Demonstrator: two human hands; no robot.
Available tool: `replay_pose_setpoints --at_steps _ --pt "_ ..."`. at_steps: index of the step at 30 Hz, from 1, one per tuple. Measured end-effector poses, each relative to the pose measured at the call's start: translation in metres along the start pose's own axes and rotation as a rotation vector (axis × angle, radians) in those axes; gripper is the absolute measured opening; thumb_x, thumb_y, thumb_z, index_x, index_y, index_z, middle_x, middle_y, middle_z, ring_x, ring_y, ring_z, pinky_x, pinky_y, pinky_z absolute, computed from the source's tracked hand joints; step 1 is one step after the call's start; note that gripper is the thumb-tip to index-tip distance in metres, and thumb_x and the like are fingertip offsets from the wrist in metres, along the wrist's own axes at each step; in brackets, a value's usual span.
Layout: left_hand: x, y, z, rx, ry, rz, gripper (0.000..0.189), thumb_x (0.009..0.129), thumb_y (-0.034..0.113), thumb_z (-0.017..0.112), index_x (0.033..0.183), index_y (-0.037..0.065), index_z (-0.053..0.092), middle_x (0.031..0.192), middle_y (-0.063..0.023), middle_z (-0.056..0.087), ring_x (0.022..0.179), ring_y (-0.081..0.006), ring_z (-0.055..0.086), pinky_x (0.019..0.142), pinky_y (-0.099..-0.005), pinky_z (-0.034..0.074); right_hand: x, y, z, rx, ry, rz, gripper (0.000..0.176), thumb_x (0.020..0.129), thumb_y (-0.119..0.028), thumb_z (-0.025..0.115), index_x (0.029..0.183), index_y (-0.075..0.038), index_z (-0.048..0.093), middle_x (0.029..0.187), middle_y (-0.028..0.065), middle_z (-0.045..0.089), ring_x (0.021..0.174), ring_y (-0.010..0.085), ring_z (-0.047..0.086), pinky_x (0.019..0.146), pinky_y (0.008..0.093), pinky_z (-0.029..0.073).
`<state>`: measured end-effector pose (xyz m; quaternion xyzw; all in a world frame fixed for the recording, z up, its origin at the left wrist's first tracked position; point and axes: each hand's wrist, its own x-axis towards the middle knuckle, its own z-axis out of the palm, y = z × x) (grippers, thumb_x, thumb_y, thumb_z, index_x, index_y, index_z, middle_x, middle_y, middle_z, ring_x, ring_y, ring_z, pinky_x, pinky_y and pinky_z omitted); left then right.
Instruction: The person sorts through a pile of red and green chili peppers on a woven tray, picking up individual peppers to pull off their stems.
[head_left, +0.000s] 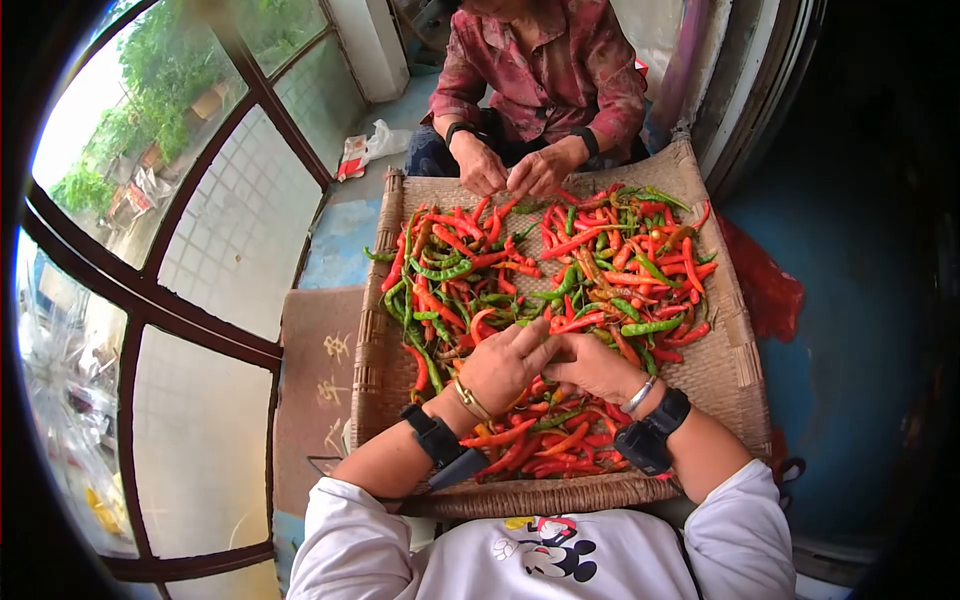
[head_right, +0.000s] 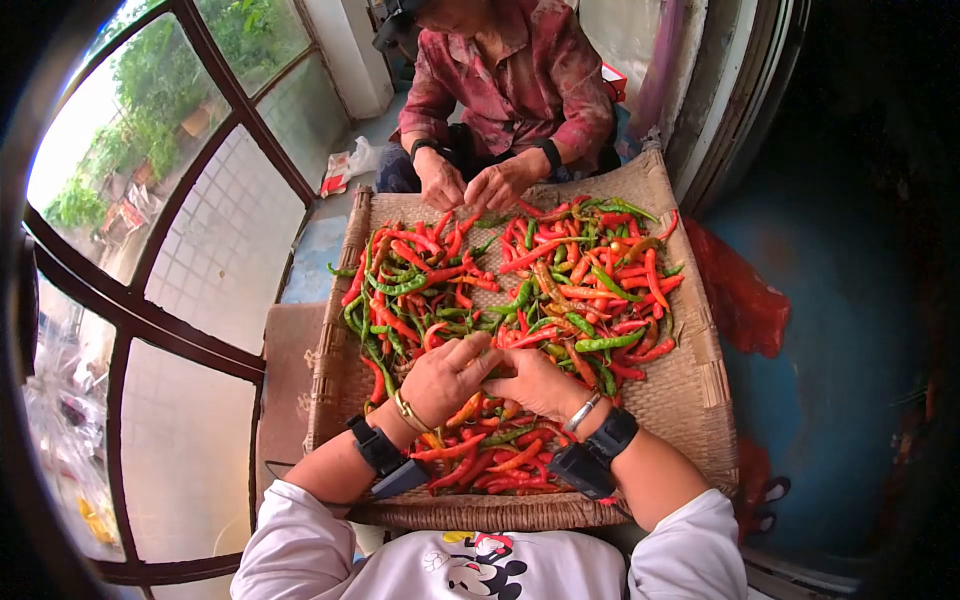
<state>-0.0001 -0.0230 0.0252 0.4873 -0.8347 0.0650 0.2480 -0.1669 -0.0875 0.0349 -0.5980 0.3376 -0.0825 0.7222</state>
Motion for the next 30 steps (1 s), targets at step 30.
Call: replay_pose_setpoints --at_steps 30 --pt "-0.028 -0.07 0.011 0.254 -0.186 -0.54 0.028 0.071 0.027 0.063 0.091 0.007 0.06 0.094 -0.0072 0.056 0.087 -0.0271 0.051 0.074 -0.0345 0.043 -0.032 -0.041 -0.106 -1.086 1.057 -0.036 0.022 0.074 -0.026 0.063 0.082 -0.006 0.056 0.072 0.0182 0.06 0.07 0.0357 0.059 0.06 0.0444 0.045"
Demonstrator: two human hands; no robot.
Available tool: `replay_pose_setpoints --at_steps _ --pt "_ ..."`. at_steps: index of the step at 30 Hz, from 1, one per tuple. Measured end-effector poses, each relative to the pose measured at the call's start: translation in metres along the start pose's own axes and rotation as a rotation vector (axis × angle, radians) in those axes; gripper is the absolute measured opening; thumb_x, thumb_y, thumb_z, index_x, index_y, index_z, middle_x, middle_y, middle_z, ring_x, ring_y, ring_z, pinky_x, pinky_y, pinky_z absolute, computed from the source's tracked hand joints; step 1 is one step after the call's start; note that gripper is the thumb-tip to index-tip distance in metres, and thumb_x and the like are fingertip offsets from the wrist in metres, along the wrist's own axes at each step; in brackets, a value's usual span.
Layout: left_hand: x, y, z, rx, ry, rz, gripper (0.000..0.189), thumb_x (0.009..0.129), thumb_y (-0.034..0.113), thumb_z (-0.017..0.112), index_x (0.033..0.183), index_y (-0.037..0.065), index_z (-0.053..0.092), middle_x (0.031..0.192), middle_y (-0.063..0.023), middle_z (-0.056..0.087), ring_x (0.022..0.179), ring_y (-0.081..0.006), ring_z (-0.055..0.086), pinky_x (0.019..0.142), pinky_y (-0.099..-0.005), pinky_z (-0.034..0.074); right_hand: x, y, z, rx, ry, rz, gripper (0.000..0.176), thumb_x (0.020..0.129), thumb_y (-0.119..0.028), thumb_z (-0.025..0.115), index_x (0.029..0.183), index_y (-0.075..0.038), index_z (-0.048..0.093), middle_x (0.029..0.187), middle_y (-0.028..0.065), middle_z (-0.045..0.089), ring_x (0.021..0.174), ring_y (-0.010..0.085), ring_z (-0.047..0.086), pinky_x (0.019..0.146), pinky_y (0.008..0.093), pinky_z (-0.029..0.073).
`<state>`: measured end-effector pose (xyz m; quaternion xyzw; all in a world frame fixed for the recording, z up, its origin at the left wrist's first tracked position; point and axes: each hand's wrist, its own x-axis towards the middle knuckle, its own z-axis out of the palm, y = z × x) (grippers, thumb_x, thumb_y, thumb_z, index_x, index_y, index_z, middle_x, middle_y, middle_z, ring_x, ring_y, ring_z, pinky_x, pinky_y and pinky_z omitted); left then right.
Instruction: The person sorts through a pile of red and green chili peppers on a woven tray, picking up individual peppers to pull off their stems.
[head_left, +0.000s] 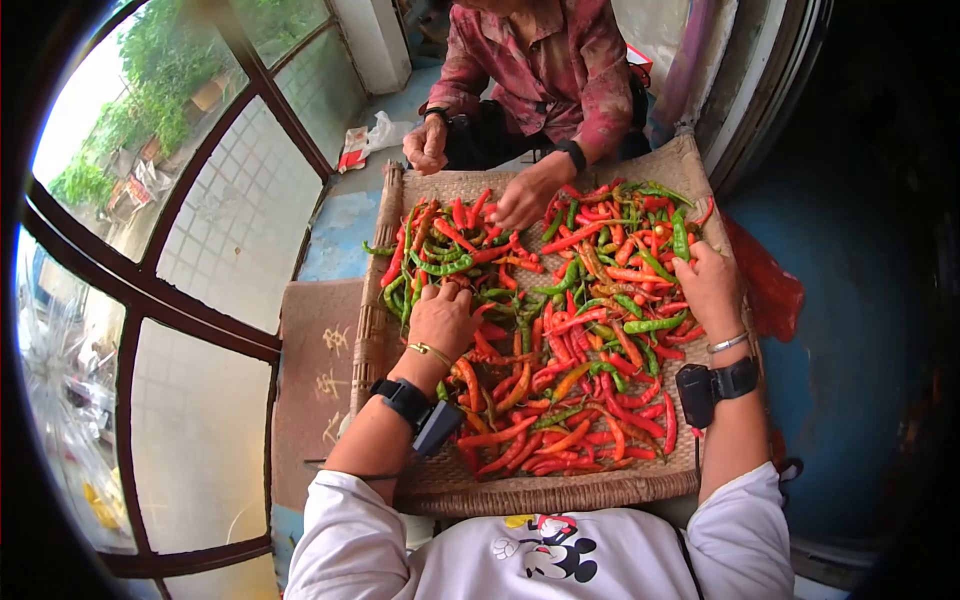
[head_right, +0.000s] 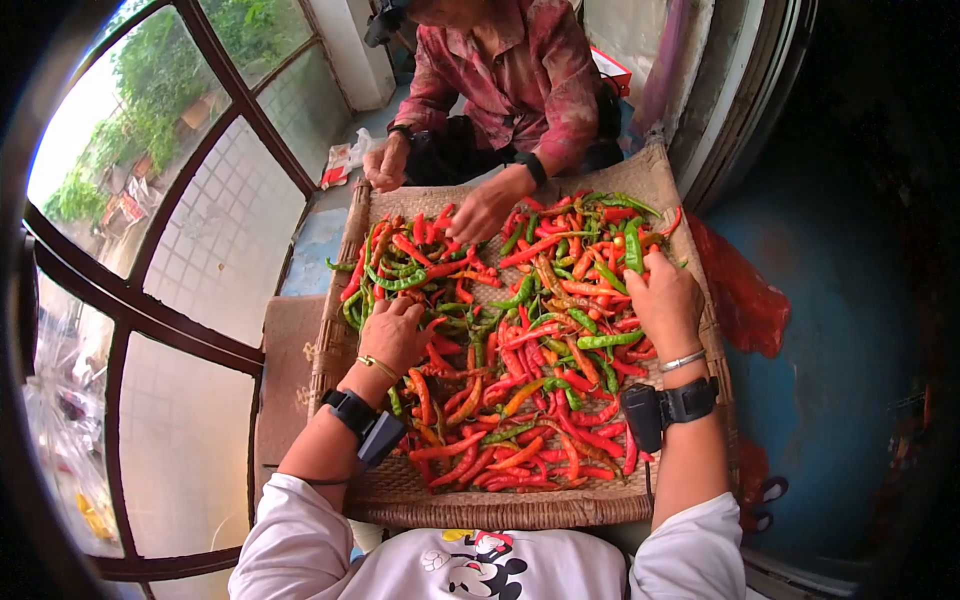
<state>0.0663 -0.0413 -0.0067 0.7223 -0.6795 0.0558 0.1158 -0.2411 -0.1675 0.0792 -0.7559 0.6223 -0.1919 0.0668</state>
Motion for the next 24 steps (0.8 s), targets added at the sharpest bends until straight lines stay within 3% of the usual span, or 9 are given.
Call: replay_pose_setpoints --at_steps 6,8,9,13,18,24 --pt "0.002 0.012 0.005 0.074 -0.122 0.025 0.038 0.072 0.035 0.063 0.096 0.006 0.058 0.094 -0.009 0.056 0.092 -0.026 0.05 0.077 -0.0344 0.043 -0.002 0.003 0.009 -0.075 0.14 -0.111 0.02 0.075 -0.024 0.062 0.086 -0.008 0.056 0.074 0.0159 0.061 0.07 0.0341 0.059 0.06 0.0431 0.046" --pt "0.002 0.013 0.007 -0.006 -0.285 -0.038 0.036 0.073 0.034 0.062 0.094 0.006 0.058 0.094 -0.0104 0.056 0.094 -0.0266 0.051 0.079 -0.0356 0.044 -0.008 -0.01 0.012 0.018 0.134 -0.187 0.018 0.075 -0.022 0.061 0.086 -0.008 0.056 0.078 0.0132 0.061 0.07 0.0319 0.06 0.059 0.0421 0.046" --pt "-0.001 0.011 0.013 -0.064 -0.207 -0.029 0.029 0.075 0.029 0.06 0.09 0.005 0.058 0.092 -0.0111 0.057 0.091 -0.0278 0.054 0.078 -0.0368 0.045 -0.012 -0.015 0.018 0.052 0.114 -0.261 0.016 0.075 -0.021 0.061 0.085 -0.008 0.056 0.076 0.0132 0.061 0.069 0.0315 0.059 0.058 0.0413 0.046" --pt "-0.002 0.014 0.02 -0.173 -0.212 -0.041 0.019 0.073 0.021 0.061 0.084 0.006 0.059 0.081 -0.0104 0.057 0.077 -0.0298 0.057 0.068 -0.0394 0.047 -0.037 -0.042 0.04 0.147 0.037 -0.508 0.012 0.076 -0.018 0.059 0.077 -0.007 0.054 0.069 0.0122 0.058 0.061 0.0293 0.059 0.053 0.0385 0.047" --pt "-0.006 0.028 0.007 -0.437 -0.208 0.208 0.016 0.074 0.015 0.058 0.087 0.007 0.059 0.079 -0.0098 0.058 0.071 -0.0286 0.059 0.063 -0.0381 0.048 -0.063 -0.057 0.056 0.214 -0.201 -0.548 0.014 0.075 -0.019 0.06 0.075 -0.007 0.054 0.068 0.0125 0.058 0.063 0.0298 0.059 0.056 0.0391 0.048" --pt "-0.009 0.052 -0.019 -0.528 -0.022 0.239 0.019 0.075 0.009 0.058 0.093 0.007 0.058 0.082 -0.0101 0.06 0.069 -0.0292 0.06 0.058 -0.0354 0.049 -0.075 -0.063 0.067 0.461 -0.406 -0.495 0.02 0.072 -0.018 0.063 0.086 -0.005 0.058 0.071 0.0132 0.059 0.067 0.031 0.059 0.061 0.038 0.047"
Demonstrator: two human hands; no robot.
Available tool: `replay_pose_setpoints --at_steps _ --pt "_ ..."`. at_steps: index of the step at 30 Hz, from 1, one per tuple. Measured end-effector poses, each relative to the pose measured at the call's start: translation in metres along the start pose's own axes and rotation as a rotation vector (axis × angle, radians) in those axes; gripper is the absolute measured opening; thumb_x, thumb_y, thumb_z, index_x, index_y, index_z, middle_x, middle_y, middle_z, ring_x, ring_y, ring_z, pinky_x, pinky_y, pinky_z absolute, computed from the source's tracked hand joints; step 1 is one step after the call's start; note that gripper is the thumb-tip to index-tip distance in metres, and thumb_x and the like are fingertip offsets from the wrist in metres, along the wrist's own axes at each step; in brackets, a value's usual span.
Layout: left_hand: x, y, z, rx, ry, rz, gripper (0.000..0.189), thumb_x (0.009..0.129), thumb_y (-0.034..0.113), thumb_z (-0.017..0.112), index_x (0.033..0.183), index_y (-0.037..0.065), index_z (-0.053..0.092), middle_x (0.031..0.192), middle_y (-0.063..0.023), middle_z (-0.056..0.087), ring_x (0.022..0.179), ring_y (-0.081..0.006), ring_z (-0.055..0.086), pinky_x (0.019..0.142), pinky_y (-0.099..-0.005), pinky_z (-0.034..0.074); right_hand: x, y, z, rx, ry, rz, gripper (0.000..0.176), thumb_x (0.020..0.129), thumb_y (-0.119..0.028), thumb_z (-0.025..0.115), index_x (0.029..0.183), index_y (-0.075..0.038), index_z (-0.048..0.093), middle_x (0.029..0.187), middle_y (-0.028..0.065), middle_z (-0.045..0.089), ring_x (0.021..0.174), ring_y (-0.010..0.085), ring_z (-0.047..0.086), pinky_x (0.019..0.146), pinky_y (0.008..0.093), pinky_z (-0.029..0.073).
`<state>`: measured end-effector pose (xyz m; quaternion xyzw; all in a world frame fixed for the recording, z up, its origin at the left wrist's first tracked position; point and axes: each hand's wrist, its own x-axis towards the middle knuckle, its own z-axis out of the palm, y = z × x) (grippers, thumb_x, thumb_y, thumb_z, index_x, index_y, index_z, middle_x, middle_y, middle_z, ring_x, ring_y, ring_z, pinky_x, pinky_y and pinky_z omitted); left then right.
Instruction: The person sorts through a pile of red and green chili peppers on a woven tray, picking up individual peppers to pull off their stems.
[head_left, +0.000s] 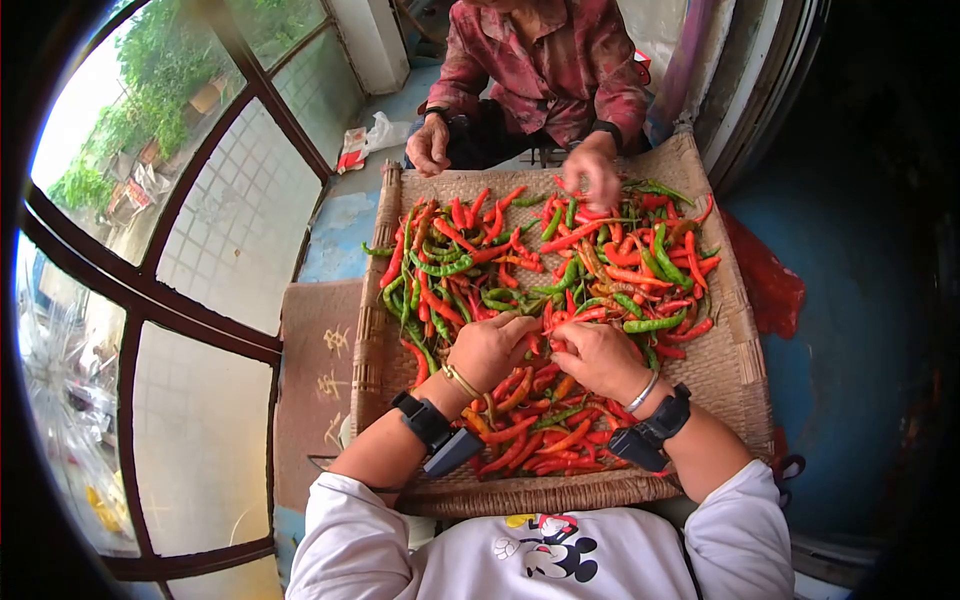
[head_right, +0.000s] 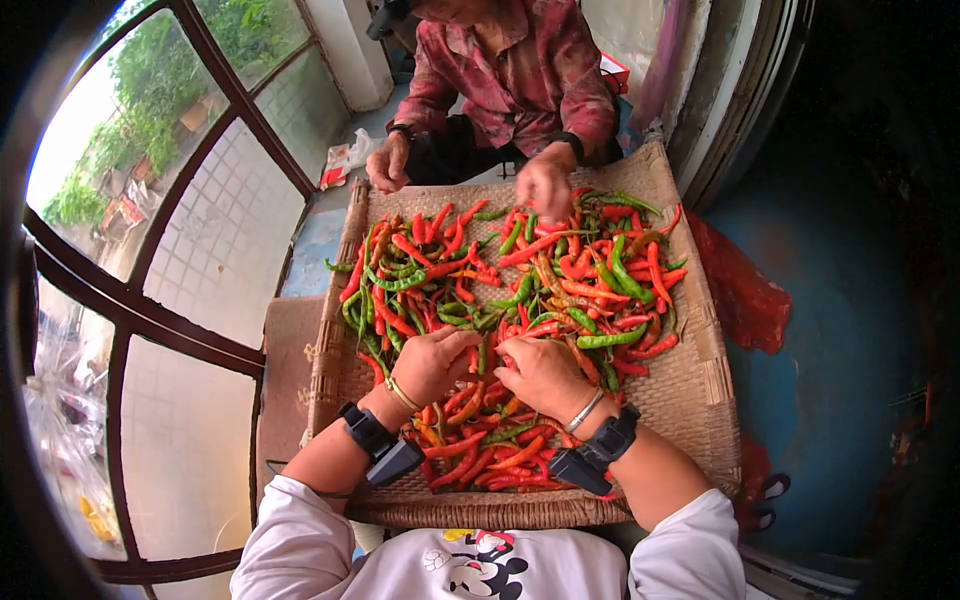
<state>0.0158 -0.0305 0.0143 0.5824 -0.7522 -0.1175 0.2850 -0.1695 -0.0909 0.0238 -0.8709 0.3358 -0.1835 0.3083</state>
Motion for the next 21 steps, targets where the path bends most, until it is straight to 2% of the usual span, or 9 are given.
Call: replay_pose_setpoints --at_steps 2,4,6,11,13,17,19,20,21 --pt "0.001 0.007 -0.003 -0.055 0.057 0.028 0.02 0.074 0.008 0.058 0.095 0.006 0.058 0.082 -0.0099 0.06 0.07 -0.0287 0.06 0.059 -0.0348 0.05 0.001 -0.004 0.004 0.147 -0.032 -0.015 0.022 0.071 -0.014 0.066 0.088 -0.003 0.058 0.07 0.0119 0.059 0.065 0.0253 0.06 0.058 0.0333 0.046" --pt "0.0 0.01 -0.002 -0.083 0.055 0.056 0.021 0.074 0.009 0.06 0.095 0.007 0.058 0.082 -0.0096 0.059 0.07 -0.0282 0.06 0.059 -0.0343 0.05 0.0 -0.002 0.014 0.237 -0.111 0.076 0.024 0.071 -0.013 0.066 0.091 -0.003 0.058 0.076 0.0124 0.061 0.07 0.024 0.061 0.062 0.0326 0.047" --pt "-0.001 0.014 -0.002 -0.112 0.053 0.089 0.022 0.073 0.01 0.062 0.095 0.007 0.058 0.082 -0.0093 0.059 0.07 -0.0278 0.06 0.059 -0.0338 0.05 -0.002 0.003 0.028 0.391 -0.087 -0.014 0.026 0.072 -0.019 0.066 0.092 -0.005 0.058 0.074 0.0136 0.06 0.072 0.0296 0.06 0.063 0.0362 0.047" --pt "-0.002 0.018 0.0 -0.261 0.068 0.168 0.029 0.071 0.019 0.069 0.096 0.008 0.059 0.08 -0.0102 0.058 0.068 -0.0276 0.06 0.058 -0.033 0.049 -0.005 0.0 0.032 0.319 -0.137 0.089 0.026 0.071 -0.019 0.067 0.093 -0.009 0.058 0.08 0.0147 0.061 0.078 0.032 0.06 0.067 0.0358 0.048" --pt "-0.002 0.021 -0.001 -0.31 0.054 0.151 0.029 0.071 0.019 0.068 0.097 0.008 0.059 0.083 -0.0107 0.058 0.071 -0.0275 0.06 0.059 -0.0325 0.049 -0.005 0.0 0.034 0.395 -0.082 0.045 0.024 0.072 -0.016 0.066 0.093 -0.008 0.058 0.078 0.0132 0.062 0.077 0.0293 0.061 0.066 0.035 0.048" --pt "0.001 0.026 -0.004 -0.28 0.201 0.164 0.038 0.075 0.022 0.067 0.106 0.005 0.054 0.097 -0.0127 0.057 0.079 -0.0305 0.059 0.07 -0.0331 0.049 -0.004 0.011 0.036 0.562 0.059 -0.079 0.02 0.076 -0.014 0.063 0.094 -0.005 0.058 0.076 0.0086 0.062 0.07 0.0217 0.062 0.061 0.0307 0.048" --pt "0.002 0.023 -0.005 -0.193 0.21 0.122 0.044 0.076 0.025 0.066 0.111 0.002 0.051 0.098 -0.0142 0.057 0.084 -0.0325 0.059 0.076 -0.0351 0.047 0.0 0.001 0.012 0.905 -0.128 0.319 0.018 0.081 -0.016 0.059 0.094 -0.003 0.058 0.076 0.0038 0.061 0.062 0.0117 0.058 0.055 0.0238 0.046" --pt "0.001 0.02 -0.001 -0.194 0.211 0.121 0.044 0.076 0.025 0.066 0.111 0.002 0.051 0.098 -0.0142 0.057 0.084 -0.0325 0.059 0.076 -0.0351 0.047 0.0 0.0 0.006 0.904 -0.128 0.319 0.018 0.081 -0.016 0.059 0.094 -0.003 0.058 0.076 0.0038 0.061 0.062 0.0117 0.058 0.055 0.0238 0.046" --pt "0.001 0.018 0.002 -0.282 0.123 0.06 0.042 0.078 0.024 0.065 0.11 0.002 0.051 0.092 -0.0139 0.059 0.081 -0.0304 0.06 0.074 -0.0339 0.047 0.0 -0.001 0.002 1.106 -0.075 0.347 0.02 0.082 -0.019 0.058 0.094 -0.003 0.058 0.076 0.0029 0.061 0.059 0.0089 0.055 0.054 0.0213 0.044"
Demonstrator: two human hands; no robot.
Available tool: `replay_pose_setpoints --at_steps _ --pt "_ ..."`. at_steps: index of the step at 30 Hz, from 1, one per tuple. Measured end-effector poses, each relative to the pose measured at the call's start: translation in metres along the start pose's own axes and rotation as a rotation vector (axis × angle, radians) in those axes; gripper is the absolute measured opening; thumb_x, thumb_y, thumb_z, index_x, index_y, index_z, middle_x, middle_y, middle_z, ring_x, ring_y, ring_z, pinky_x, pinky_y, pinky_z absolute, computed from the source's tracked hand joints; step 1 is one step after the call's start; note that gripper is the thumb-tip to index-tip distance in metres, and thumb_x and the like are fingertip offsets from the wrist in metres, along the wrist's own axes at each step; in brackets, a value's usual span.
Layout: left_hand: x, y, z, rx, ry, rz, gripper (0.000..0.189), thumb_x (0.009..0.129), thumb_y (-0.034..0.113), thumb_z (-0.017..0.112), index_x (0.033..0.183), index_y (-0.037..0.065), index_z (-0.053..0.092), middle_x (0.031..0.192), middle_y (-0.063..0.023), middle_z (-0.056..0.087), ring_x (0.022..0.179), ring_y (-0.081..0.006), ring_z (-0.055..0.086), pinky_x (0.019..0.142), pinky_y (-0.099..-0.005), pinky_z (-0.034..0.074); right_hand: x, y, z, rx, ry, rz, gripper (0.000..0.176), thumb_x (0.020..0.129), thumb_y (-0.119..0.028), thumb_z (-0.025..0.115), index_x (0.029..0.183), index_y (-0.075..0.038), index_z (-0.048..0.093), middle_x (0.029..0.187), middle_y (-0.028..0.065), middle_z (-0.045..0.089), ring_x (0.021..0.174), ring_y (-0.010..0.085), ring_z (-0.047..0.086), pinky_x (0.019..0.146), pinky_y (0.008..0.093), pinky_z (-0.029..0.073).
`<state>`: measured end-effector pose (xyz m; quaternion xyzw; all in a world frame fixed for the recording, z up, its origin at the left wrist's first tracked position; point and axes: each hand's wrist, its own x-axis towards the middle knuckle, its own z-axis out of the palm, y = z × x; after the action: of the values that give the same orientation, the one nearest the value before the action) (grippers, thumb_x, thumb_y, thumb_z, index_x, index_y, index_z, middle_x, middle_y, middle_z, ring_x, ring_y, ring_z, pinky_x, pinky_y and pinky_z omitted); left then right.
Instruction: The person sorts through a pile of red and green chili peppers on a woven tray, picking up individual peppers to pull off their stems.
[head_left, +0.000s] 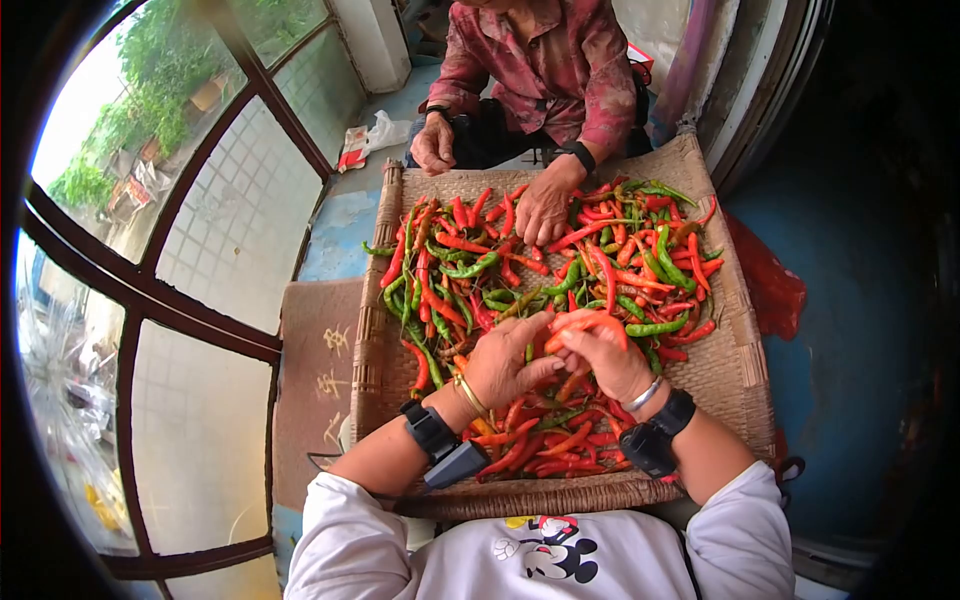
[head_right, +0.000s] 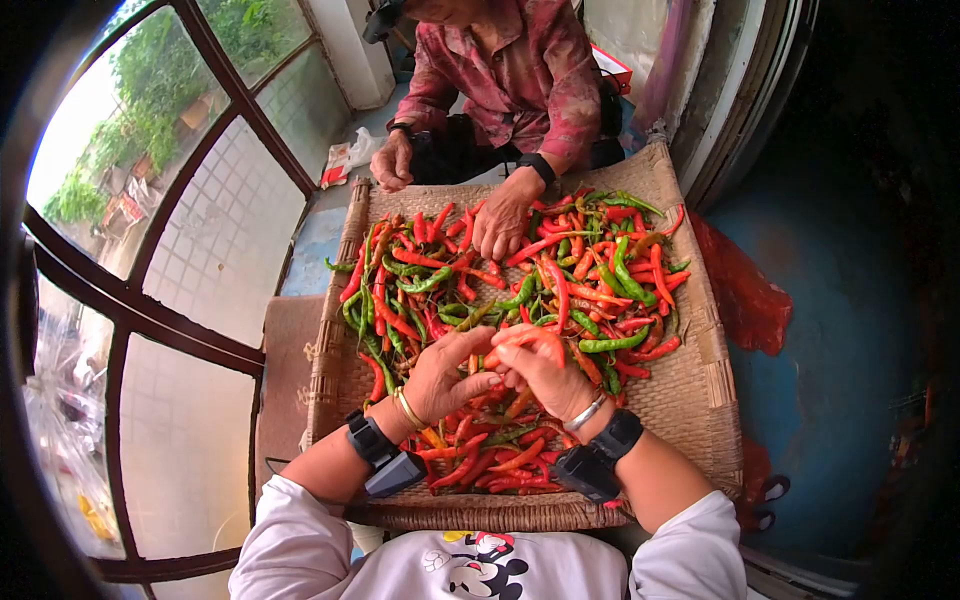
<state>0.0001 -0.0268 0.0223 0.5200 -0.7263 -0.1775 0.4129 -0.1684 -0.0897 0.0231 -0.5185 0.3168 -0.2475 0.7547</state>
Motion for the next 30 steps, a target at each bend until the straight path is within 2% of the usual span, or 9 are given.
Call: replay_pose_setpoints --at_steps 2,5,8,12,17,21,22,27,30 --pt "-0.003 0.0 0.003 -0.138 -0.148 -0.161 0.027 0.083 0.021 0.06 0.101 0.001 0.056 0.07 -0.0116 0.058 0.065 -0.0242 0.06 0.061 -0.0304 0.047 0.001 -0.003 -0.004 0.242 0.032 0.016 0.024 0.083 -0.025 0.057 0.095 -0.004 0.057 0.073 0.0016 0.06 0.056 0.005 0.052 0.053 0.0179 0.043" --pt "-0.003 0.002 0.003 -0.186 -0.238 -0.229 0.018 0.086 0.019 0.055 0.091 0.001 0.058 0.064 -0.0096 0.056 0.057 -0.0219 0.057 0.053 -0.0296 0.045 0.001 -0.005 -0.006 0.226 0.04 0.027 0.026 0.083 -0.028 0.057 0.094 -0.005 0.058 0.07 0.0005 0.059 0.056 0.0053 0.052 0.053 0.018 0.043" --pt "-0.004 0.004 0.003 -0.235 -0.188 -0.223 0.02 0.089 0.02 0.051 0.087 0.001 0.057 0.063 -0.0096 0.054 0.056 -0.0204 0.056 0.052 -0.0301 0.044 0.004 -0.001 -0.01 0.205 0.018 0.025 0.026 0.084 -0.03 0.056 0.089 -0.005 0.059 0.069 0.0007 0.059 0.055 0.0056 0.052 0.052 0.0186 0.043" --pt "-0.004 0.0 0.004 -0.194 -0.192 -0.158 0.023 0.089 0.023 0.05 0.088 0.001 0.057 0.065 -0.0106 0.055 0.058 -0.0236 0.057 0.053 -0.0309 0.044 0.004 -0.005 -0.013 0.19 -0.009 0.032 0.027 0.086 -0.031 0.054 0.081 -0.006 0.06 0.067 0.0009 0.059 0.053 0.0058 0.052 0.049 0.0188 0.042" --pt "-0.004 -0.01 0.001 0.098 -0.162 -0.025 0.025 0.083 0.028 0.057 0.09 0.004 0.059 0.073 -0.0119 0.059 0.067 -0.0305 0.058 0.058 -0.0361 0.047 0.005 -0.041 -0.033 -0.223 0.285 -0.129 0.032 0.086 -0.032 0.054 0.068 -0.006 0.057 0.056 0.0019 0.055 0.045 0.0076 0.049 0.042 0.0226 0.039" --pt "-0.005 -0.029 -0.006 0.431 -0.225 -0.085 0.022 0.078 0.023 0.06 0.09 0.005 0.06 0.081 -0.0112 0.06 0.078 -0.0287 0.057 0.066 -0.0382 0.048 0.001 -0.07 -0.076 -1.254 0.766 -0.308 0.037 0.079 -0.036 0.059 0.063 -0.003 0.055 0.053 0.0128 0.053 0.049 0.027 0.054 0.047 0.0385 0.039" --pt "-0.007 -0.036 -0.005 0.472 -0.219 -0.142 0.022 0.076 0.022 0.06 0.09 0.004 0.061 0.086 -0.0113 0.06 0.084 -0.0287 0.056 0.07 -0.0388 0.047 -0.002 -0.075 -0.08 -1.239 0.792 -0.285 0.036 0.078 -0.037 0.059 0.066 -0.004 0.057 0.058 0.0153 0.055 0.053 0.0328 0.054 0.049 0.0405 0.04" --pt "-0.011 -0.048 -0.006 0.513 -0.205 -0.143 0.025 0.076 0.025 0.06 0.09 0.004 0.06 0.088 -0.0119 0.058 0.083 -0.0289 0.056 0.07 -0.0384 0.048 0.001 -0.065 -0.094 -1.253 0.84 -0.324 0.028 0.078 -0.034 0.06 0.072 -0.007 0.059 0.062 0.0125 0.059 0.06 0.031 0.058 0.053 0.0401 0.043" --pt "-0.011 -0.044 -0.001 0.43 -0.378 -0.217 0.024 0.076 0.028 0.059 0.088 0.008 0.061 0.088 -0.0103 0.055 0.083 -0.0289 0.056 0.072 -0.0385 0.047 0.004 -0.062 -0.075 -1.254 0.743 -0.386 0.02 0.077 -0.027 0.062 0.079 -0.007 0.059 0.065 0.0129 0.059 0.062 0.0311 0.059 0.054 0.0397 0.045"
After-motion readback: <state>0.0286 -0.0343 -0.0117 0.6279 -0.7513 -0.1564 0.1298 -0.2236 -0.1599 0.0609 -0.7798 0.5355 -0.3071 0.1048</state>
